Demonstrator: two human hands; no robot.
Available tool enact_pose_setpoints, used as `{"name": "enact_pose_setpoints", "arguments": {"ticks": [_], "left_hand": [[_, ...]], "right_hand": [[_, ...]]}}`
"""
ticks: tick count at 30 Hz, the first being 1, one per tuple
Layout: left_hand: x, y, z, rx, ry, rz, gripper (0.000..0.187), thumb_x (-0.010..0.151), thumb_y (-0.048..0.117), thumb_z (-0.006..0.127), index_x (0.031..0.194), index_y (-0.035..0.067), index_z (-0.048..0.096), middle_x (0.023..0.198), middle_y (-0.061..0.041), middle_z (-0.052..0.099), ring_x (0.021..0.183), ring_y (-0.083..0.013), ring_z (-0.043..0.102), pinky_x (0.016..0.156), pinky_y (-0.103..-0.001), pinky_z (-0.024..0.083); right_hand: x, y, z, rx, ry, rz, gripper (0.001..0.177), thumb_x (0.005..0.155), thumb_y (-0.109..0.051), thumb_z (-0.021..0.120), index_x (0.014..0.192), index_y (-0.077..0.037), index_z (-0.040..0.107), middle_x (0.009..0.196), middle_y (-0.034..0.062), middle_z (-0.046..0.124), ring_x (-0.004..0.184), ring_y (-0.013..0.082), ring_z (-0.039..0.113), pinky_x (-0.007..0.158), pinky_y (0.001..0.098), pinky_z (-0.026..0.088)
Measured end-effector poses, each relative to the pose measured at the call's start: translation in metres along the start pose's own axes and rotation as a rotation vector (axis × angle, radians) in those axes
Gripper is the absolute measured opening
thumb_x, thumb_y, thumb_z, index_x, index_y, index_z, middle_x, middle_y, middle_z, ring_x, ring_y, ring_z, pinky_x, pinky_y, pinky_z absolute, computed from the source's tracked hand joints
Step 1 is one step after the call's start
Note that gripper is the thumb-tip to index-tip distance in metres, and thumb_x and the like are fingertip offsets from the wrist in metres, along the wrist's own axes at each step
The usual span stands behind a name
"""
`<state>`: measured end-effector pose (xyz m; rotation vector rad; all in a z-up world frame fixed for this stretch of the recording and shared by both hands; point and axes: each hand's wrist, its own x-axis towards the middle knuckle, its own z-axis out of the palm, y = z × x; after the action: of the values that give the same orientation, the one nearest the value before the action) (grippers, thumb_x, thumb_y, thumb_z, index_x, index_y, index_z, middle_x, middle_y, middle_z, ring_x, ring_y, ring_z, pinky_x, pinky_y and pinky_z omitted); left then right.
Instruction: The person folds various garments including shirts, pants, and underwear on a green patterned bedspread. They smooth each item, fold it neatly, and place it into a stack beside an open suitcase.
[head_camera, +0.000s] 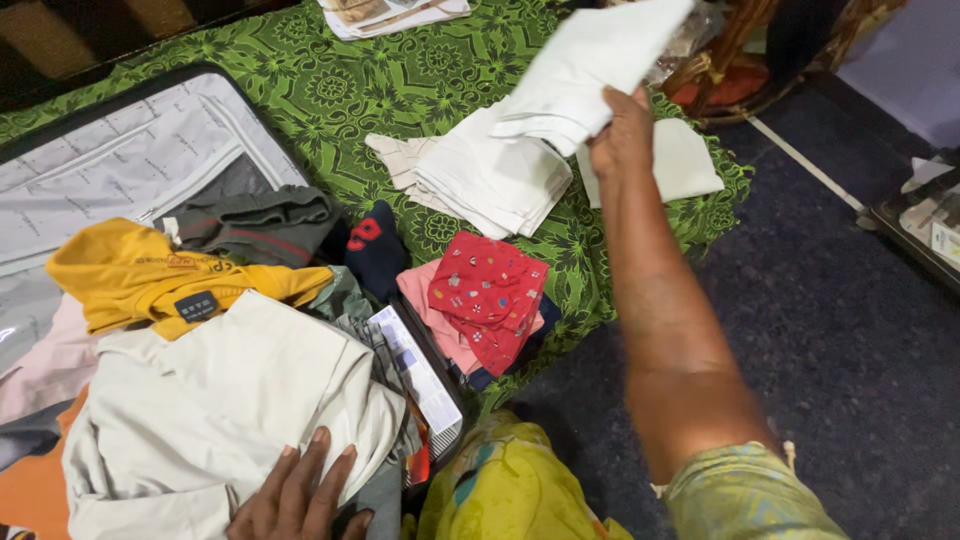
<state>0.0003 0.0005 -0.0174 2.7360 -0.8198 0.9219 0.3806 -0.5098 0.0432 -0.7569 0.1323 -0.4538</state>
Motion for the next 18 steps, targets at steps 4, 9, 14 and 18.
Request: {"name": "enact_pose_setpoints", "arguments": {"ticks": [4, 9, 14, 18], "left_hand": [[-0.005, 0.007, 0.001, 0.018, -0.04, -0.091, 0.063, 0.079, 0.063, 0.058, 0.131, 0.029, 0.065, 0.135, -0.007, 0.065, 0.115, -0.0314, 0.061, 0.091, -0.042, 0.047], [-0.006, 0.011, 0.002, 0.049, -0.024, -0.118, 0.063, 0.081, 0.065, 0.056, 0.133, 0.03, 0.065, 0.137, -0.004, 0.063, 0.118, -0.0278, 0.06, 0.094, -0.041, 0.042], [-0.007, 0.011, 0.0, 0.041, -0.052, -0.141, 0.061, 0.083, 0.065, 0.054, 0.133, 0.031, 0.064, 0.138, -0.004, 0.063, 0.119, -0.0276, 0.06, 0.095, -0.042, 0.041], [-0.005, 0.01, 0.0, 0.053, -0.035, -0.097, 0.061, 0.085, 0.064, 0.053, 0.134, 0.029, 0.064, 0.137, -0.005, 0.063, 0.12, -0.0296, 0.061, 0.097, -0.043, 0.044]], "right_hand": [[0.004, 0.044, 0.002, 0.111, -0.122, 0.108, 0.051, 0.089, 0.005, 0.056, 0.139, 0.002, 0.047, 0.133, 0.027, 0.06, 0.116, 0.0382, 0.068, 0.102, 0.0526, 0.054], [0.018, 0.131, -0.058, -0.228, 0.039, 0.325, 0.042, 0.091, 0.007, 0.053, 0.133, 0.001, 0.05, 0.13, 0.0271, 0.061, 0.108, 0.0391, 0.07, 0.09, 0.0534, 0.058], [-0.004, 0.161, -0.092, -0.55, 0.189, 0.401, 0.039, 0.087, 0.003, 0.061, 0.126, -0.003, 0.06, 0.115, 0.0168, 0.071, 0.096, 0.0311, 0.073, 0.077, 0.0474, 0.065], [-0.019, 0.14, -0.086, -0.95, 0.224, 0.243, 0.038, 0.086, -0.016, 0.073, 0.121, -0.001, 0.066, 0.103, 0.0167, 0.073, 0.088, 0.0321, 0.074, 0.069, 0.044, 0.055]]}}
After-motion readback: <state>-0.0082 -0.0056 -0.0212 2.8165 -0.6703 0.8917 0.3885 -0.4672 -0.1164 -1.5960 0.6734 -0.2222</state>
